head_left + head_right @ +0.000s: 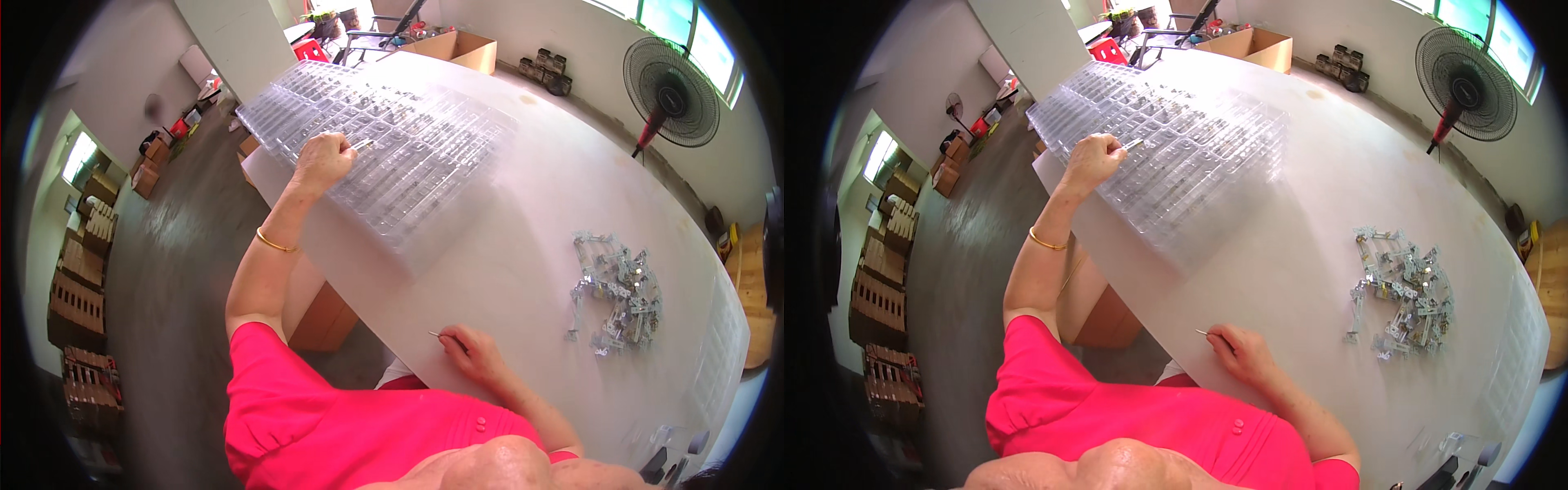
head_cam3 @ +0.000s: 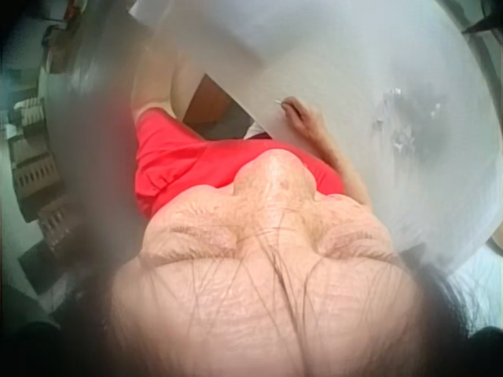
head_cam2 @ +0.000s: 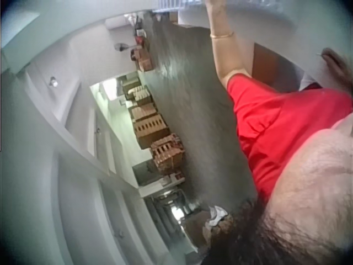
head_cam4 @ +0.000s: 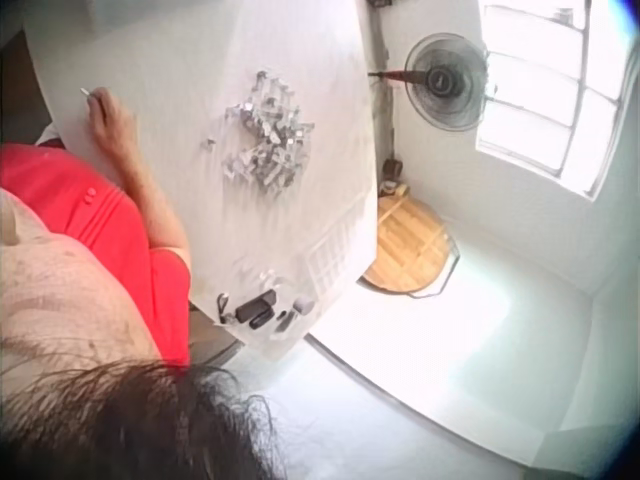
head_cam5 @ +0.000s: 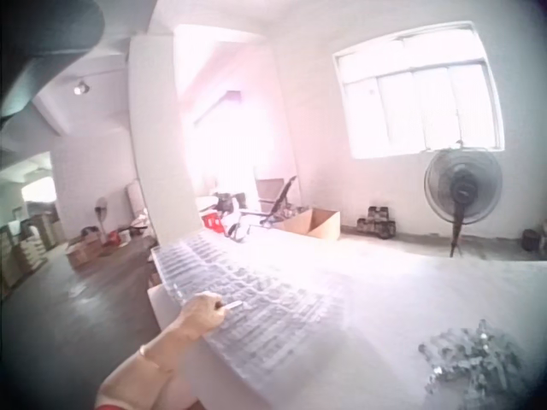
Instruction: The person picks up a metal bracket and a pin by hand, inserts the pin into the bracket, and places the assembled unit into a plastic tray, repeating the process for multiple units.
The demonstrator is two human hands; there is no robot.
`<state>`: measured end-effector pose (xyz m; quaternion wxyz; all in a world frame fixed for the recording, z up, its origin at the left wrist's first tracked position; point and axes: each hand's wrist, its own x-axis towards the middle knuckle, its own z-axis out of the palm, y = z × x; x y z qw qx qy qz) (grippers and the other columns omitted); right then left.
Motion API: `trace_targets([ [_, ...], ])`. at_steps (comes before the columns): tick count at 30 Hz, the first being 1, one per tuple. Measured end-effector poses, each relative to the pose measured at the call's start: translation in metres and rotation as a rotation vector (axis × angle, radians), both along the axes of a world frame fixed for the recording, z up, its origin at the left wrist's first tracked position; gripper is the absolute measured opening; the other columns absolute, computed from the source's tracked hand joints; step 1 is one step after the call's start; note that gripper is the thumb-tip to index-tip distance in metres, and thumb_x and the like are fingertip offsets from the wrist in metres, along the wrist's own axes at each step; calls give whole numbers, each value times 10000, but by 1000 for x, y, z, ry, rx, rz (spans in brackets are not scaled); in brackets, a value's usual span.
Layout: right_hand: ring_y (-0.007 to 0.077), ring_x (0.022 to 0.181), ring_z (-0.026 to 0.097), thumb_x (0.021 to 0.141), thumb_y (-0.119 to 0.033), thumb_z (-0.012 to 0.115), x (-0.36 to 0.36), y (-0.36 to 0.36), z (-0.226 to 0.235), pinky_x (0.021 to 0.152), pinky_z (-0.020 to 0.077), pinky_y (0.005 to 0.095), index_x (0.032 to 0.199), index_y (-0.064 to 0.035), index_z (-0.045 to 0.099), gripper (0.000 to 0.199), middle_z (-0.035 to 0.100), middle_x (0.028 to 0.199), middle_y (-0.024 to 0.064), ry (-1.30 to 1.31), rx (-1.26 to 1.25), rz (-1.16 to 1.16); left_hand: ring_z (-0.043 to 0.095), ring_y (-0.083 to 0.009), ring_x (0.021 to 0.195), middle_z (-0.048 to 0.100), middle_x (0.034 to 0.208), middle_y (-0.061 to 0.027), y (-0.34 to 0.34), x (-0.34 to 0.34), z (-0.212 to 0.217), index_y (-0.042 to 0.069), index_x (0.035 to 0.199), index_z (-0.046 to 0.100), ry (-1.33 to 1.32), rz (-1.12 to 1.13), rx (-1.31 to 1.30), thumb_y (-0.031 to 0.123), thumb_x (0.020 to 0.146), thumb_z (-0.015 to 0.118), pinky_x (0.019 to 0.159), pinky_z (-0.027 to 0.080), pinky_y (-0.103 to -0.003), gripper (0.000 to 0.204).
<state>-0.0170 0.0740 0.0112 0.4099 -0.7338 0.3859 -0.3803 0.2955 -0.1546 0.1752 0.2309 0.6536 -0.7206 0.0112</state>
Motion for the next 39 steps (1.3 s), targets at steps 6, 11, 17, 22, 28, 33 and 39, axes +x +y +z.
trace_targets([
  [6,356,764,644,949,-168,599,0,3,1,672,503,422,1007,-63,646,129,664,845,153,50,59,-6,676,-344,889,696,936,-192,-4,5,-4,12,873,709,-168,5,-116,243,804,681,827,510,-435,242],
  [11,360,808,639,964,-194,572,0,-4,-3,708,502,444,1022,-67,631,152,660,890,161,12,27,24,645,-300,903,674,894,-125,34,-39,18,39,883,682,-162,-134,-334,173,839,703,824,463,-406,142],
  [17,367,793,633,952,-189,576,-2,-1,-11,694,501,452,994,-65,610,134,649,861,158,15,-43,16,628,-254,855,659,869,-63,99,-151,-17,52,847,673,66,-537,-410,55,812,725,819,449,-368,63],
  [22,375,786,632,943,-192,576,-7,14,-16,696,502,463,968,-71,615,130,648,841,165,-30,-79,7,611,-265,840,631,821,-78,114,-219,-70,50,819,662,215,-823,-245,38,790,724,804,447,-382,69],
  [28,364,799,639,922,-157,594,-36,37,-15,704,503,430,944,-67,631,100,662,858,154,-83,-9,32,602,-279,838,630,842,-83,118,-291,-117,47,847,651,266,-1056,-238,35,802,705,808,452,-391,71],
  [33,270,774,642,915,-89,632,-42,39,-10,691,498,361,951,-31,641,69,665,873,114,-228,40,47,588,-294,1023,637,1035,-95,122,-329,-143,39,1014,646,189,-1170,-287,15,812,672,910,441,-407,206],
  [39,205,722,621,901,-93,618,-46,39,-5,671,484,341,898,-25,629,69,659,801,116,-275,106,67,547,-302,1144,604,1148,-104,126,-342,-157,39,1121,616,120,-1199,-279,1,821,626,967,421,-423,303],
])
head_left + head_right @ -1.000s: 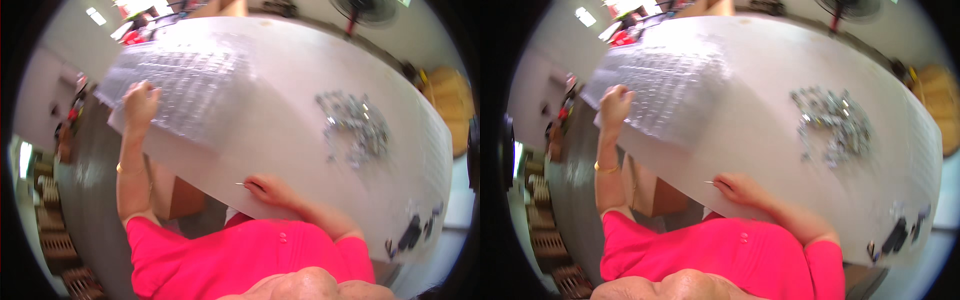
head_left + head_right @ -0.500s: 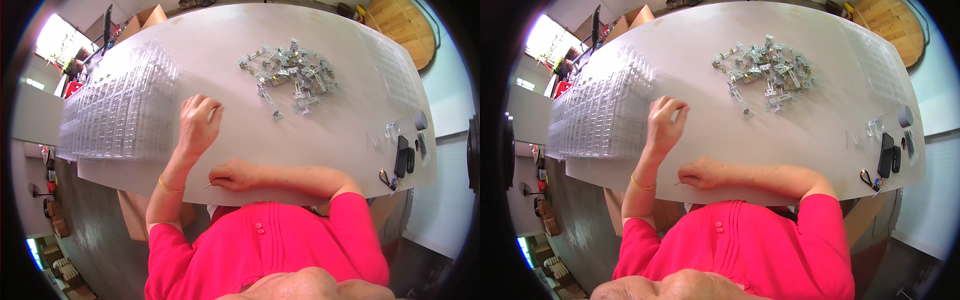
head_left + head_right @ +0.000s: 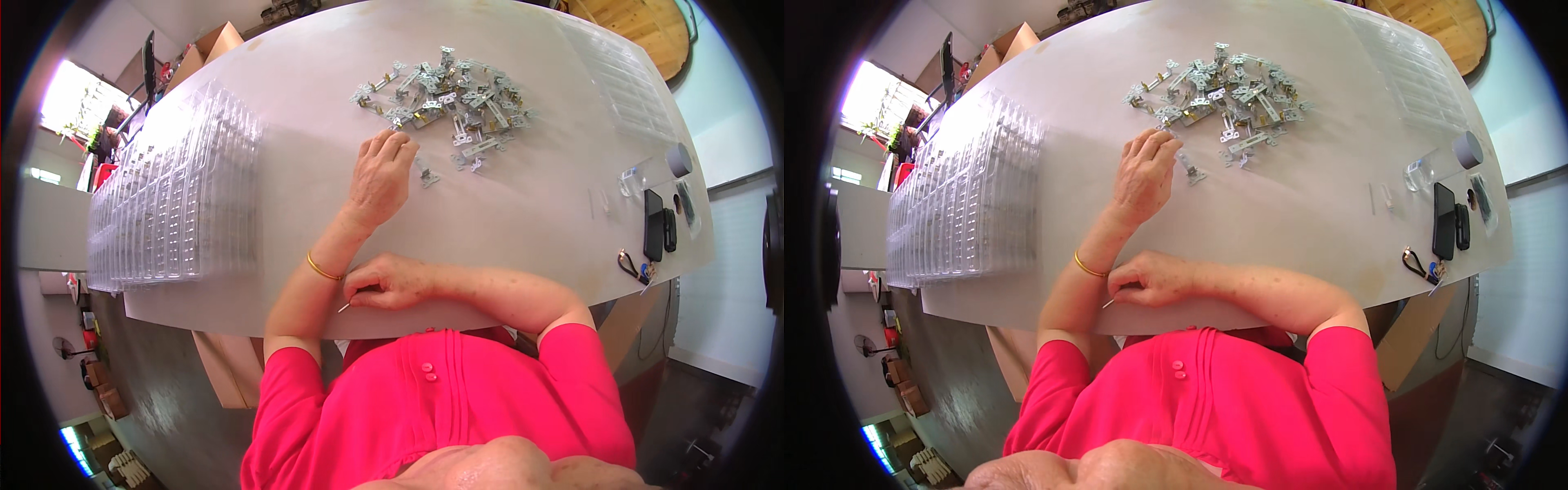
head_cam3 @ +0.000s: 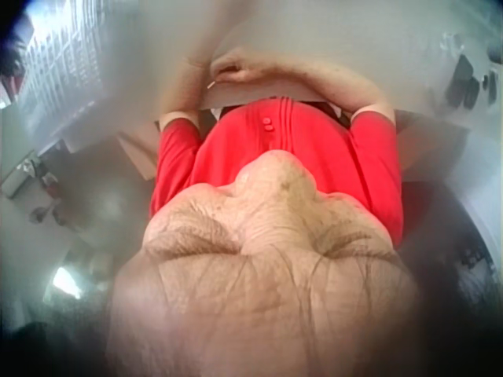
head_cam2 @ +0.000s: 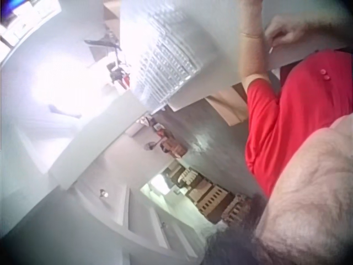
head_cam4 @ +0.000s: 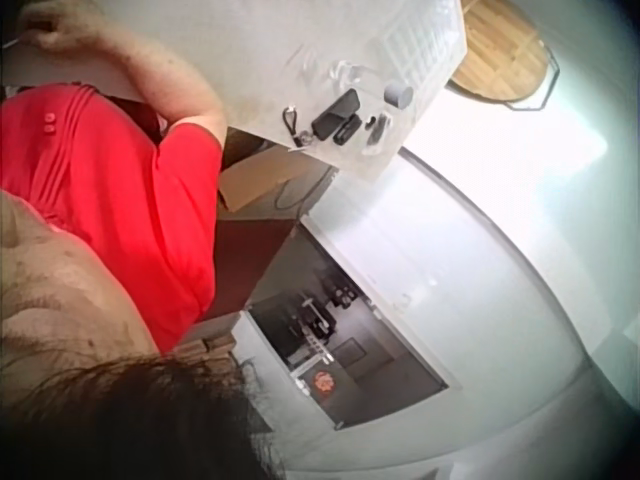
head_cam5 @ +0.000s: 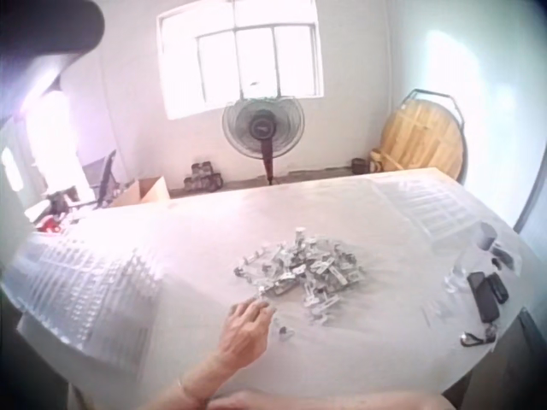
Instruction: The person picks up a metal bracket and a pin by hand, inserts the pin into the bracket, and places the assembled unit into a plastic tray, repeating the process for multiple units.
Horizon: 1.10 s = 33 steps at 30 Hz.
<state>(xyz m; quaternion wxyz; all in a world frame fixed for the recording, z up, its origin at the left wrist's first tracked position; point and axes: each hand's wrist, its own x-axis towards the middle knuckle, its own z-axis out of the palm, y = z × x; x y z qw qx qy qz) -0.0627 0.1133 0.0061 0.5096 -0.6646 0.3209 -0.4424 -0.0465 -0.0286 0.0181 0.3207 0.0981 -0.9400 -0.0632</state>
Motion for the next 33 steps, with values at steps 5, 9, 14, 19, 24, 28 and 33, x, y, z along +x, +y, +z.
trace_targets([
  [5,210,735,631,896,-83,624,2,-2,-4,679,491,339,898,-25,633,59,667,811,116,-28,-30,10,553,-308,1141,606,1159,-115,1,1,-8,33,1117,611,65,39,-14,-36,800,596,971,421,-421,324],
  [9,215,743,636,895,-91,630,2,-4,-6,677,493,342,893,-27,636,64,669,813,115,-29,-61,0,557,-332,1114,609,1125,-137,-6,7,-17,16,1096,590,213,181,126,-72,770,569,959,429,-420,338],
  [14,230,738,635,891,-104,635,0,-4,-6,665,488,347,901,-35,645,70,668,811,112,-1,-28,16,579,-293,954,601,959,-128,-19,16,-23,21,1064,548,272,389,241,-48,767,577,903,417,-443,306],
  [19,217,780,622,918,-95,641,-3,-5,-6,693,488,333,957,-29,649,78,660,857,86,49,-3,55,559,-256,680,525,708,-73,-19,18,-22,38,1002,505,299,422,343,-44,784,588,792,441,-432,248],
  [24,223,784,623,920,-96,641,-4,-5,-3,689,487,335,957,-32,645,74,657,862,78,63,19,63,532,-300,647,492,702,-99,-17,19,-23,47,1005,464,323,401,510,-113,762,535,641,468,-411,299],
  [28,224,790,626,921,-98,642,-4,-5,-4,692,487,337,957,-32,644,75,656,862,79,57,8,71,535,-231,790,537,924,-121,-23,18,-30,28,1042,455,332,401,394,-99,779,539,673,479,-357,304],
  [33,236,803,631,925,-96,638,-5,-5,-2,705,493,337,957,-35,642,69,658,874,88,35,16,82,539,-242,828,528,1147,-165,-24,16,-25,17,1082,445,382,330,310,-130,757,502,695,479,-354,361],
])
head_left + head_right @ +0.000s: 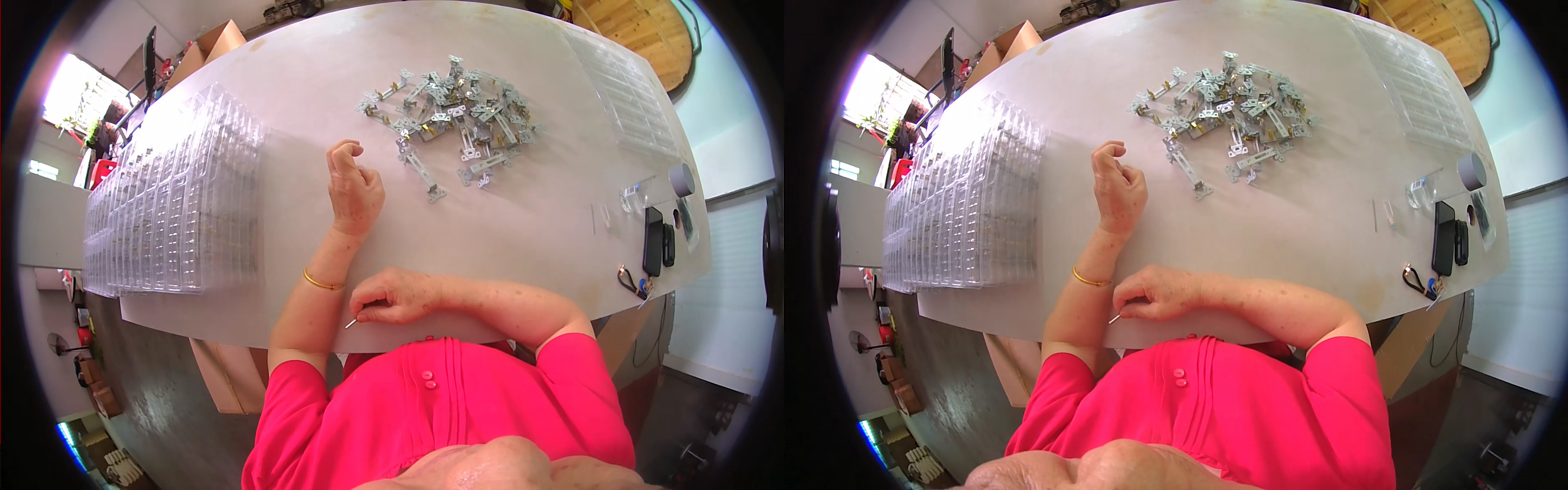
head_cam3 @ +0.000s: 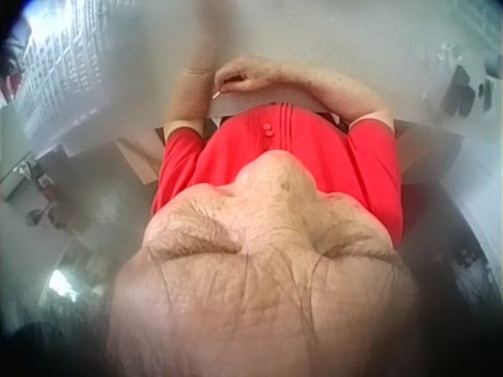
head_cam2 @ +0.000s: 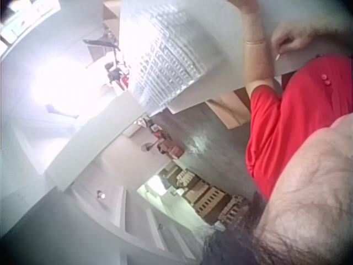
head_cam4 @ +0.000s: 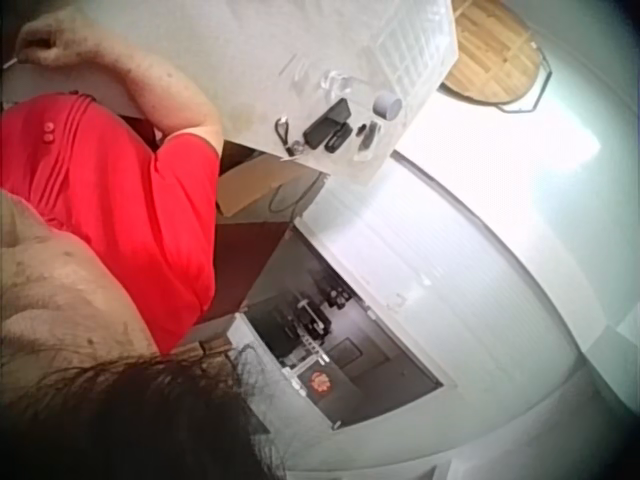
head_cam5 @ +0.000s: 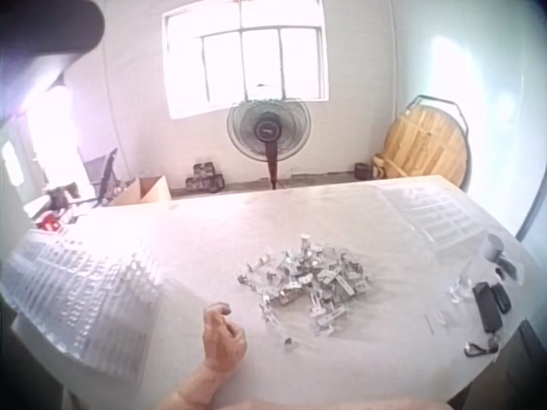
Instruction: The person picks up a metal bracket and a pin by hand, inserts the pin into the bracket, and places the assembled unit into a plastic tray, repeating the process for multiple units.
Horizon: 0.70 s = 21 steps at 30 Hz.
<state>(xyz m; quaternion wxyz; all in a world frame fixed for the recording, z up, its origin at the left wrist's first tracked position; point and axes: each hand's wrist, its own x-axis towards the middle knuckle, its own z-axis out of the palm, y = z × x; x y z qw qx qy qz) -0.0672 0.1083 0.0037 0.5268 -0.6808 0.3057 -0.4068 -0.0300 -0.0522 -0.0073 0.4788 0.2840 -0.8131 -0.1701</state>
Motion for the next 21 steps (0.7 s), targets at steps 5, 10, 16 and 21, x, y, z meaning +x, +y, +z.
trace_targets([
  [5,247,817,633,925,-92,636,-1,0,1,716,495,344,955,-33,640,66,659,882,91,1,1,2,556,-313,1061,434,1366,-192,8,-2,12,7,1254,411,-9,-45,154,-146,732,485,846,513,-354,549],
  [10,257,827,635,924,-89,636,0,-2,1,726,499,354,953,-30,639,66,661,885,95,-6,-26,6,391,-377,1358,335,1483,-216,4,-3,6,-3,1431,311,-30,-110,47,-156,689,476,1094,416,-395,775],
  [16,259,778,643,894,-92,637,1,-2,2,688,493,363,923,-34,649,66,668,837,111,-41,-48,-30,315,-381,1412,323,1500,-209,2,-2,6,-4,1453,310,-156,-91,19,-137,688,488,1158,316,-429,796],
  [21,258,829,637,925,-84,637,-2,-2,1,732,502,354,966,-24,642,73,662,891,97,-6,-21,25,314,-376,1422,395,1477,-170,5,-2,7,80,1407,456,-230,-133,-89,-142,702,473,1160,303,-466,740],
])
